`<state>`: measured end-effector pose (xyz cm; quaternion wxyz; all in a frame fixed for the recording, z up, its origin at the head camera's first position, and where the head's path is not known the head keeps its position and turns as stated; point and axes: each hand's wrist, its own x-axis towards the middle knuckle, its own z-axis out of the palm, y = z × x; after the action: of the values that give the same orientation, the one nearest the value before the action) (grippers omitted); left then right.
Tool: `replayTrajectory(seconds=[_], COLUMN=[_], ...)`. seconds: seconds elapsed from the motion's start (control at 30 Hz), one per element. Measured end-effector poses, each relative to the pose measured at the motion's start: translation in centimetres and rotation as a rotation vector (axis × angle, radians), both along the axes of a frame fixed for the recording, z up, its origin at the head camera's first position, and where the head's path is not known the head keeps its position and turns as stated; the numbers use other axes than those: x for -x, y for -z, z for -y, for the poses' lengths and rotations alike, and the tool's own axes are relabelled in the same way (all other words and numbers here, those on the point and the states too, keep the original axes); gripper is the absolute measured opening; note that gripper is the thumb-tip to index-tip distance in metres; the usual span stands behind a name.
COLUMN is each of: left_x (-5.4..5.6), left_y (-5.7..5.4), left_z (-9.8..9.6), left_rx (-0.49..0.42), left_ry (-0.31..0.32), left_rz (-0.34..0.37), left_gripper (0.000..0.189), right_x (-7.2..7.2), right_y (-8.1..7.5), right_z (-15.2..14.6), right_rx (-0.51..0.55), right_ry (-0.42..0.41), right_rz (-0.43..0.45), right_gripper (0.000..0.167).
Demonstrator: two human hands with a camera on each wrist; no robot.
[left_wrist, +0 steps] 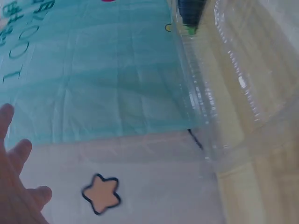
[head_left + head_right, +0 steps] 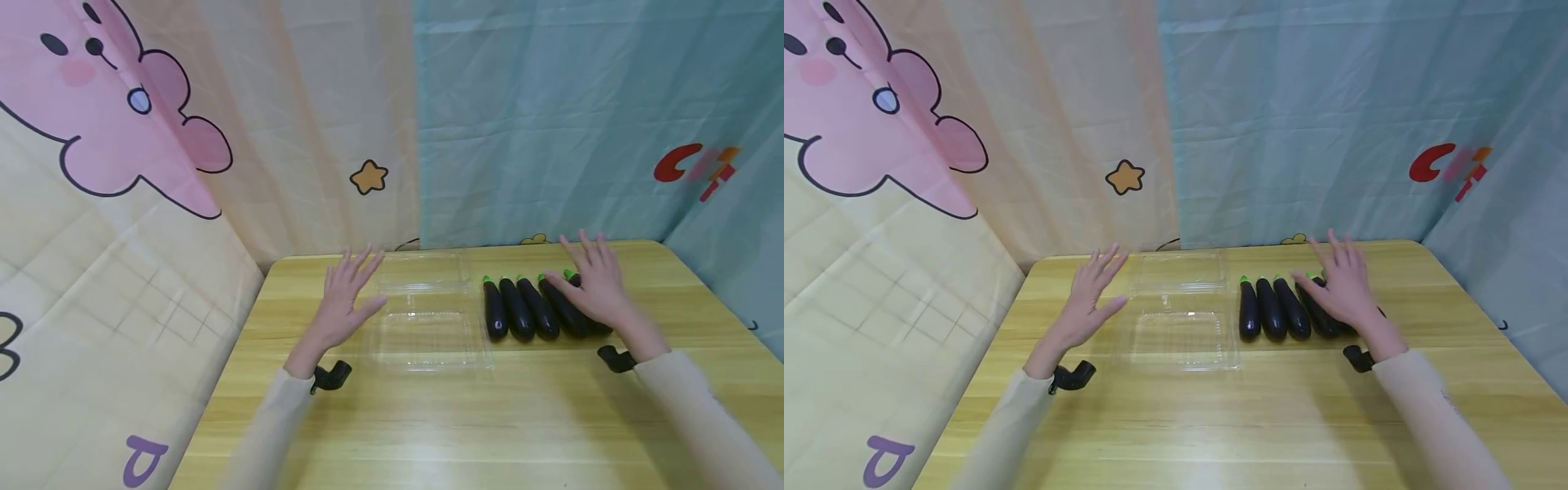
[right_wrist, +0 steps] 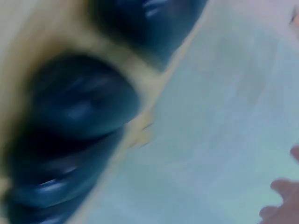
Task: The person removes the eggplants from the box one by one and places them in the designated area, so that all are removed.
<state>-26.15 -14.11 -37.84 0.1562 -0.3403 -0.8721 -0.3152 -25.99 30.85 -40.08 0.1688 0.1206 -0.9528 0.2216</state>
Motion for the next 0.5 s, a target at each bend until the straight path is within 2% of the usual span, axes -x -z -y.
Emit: replayTrajectory(seconds=[0.1,0.17,0.23,0.33,0.5], left_x=[0.5,0.6,0.6,0.7,0.8], left_y=[-1.7,-2.0,-1.8,-1.1,-0.3], left_z=[-2.2,-3.5,-4.6,-5.4,-5.6], left_rx=[0.309,0.448,0.536,0.596,0.582], left_ry=[0.000,0.020,0.040,0.055,0.074], left_rz=[-0.118,-0.146,-0.149,-0.140,-0.124], left_gripper=[0.076,0.078,0.078,0.079,0.080], right_x=[-0.4,-0.9,-1.4,-2.0,-2.6], right_y=[-1.1,-1.4,-1.5,-1.5,-1.4], right_z=[3.6,5.7,7.3,8.8,9.7], right_rx=[-0.119,-0.183,-0.233,-0.276,-0.278], right_ry=[-0.146,-0.234,-0.304,-0.374,-0.414], right_rz=[-0.002,0.007,0.021,0.046,0.076], right_gripper=[0.076,0.076,0.077,0.079,0.082])
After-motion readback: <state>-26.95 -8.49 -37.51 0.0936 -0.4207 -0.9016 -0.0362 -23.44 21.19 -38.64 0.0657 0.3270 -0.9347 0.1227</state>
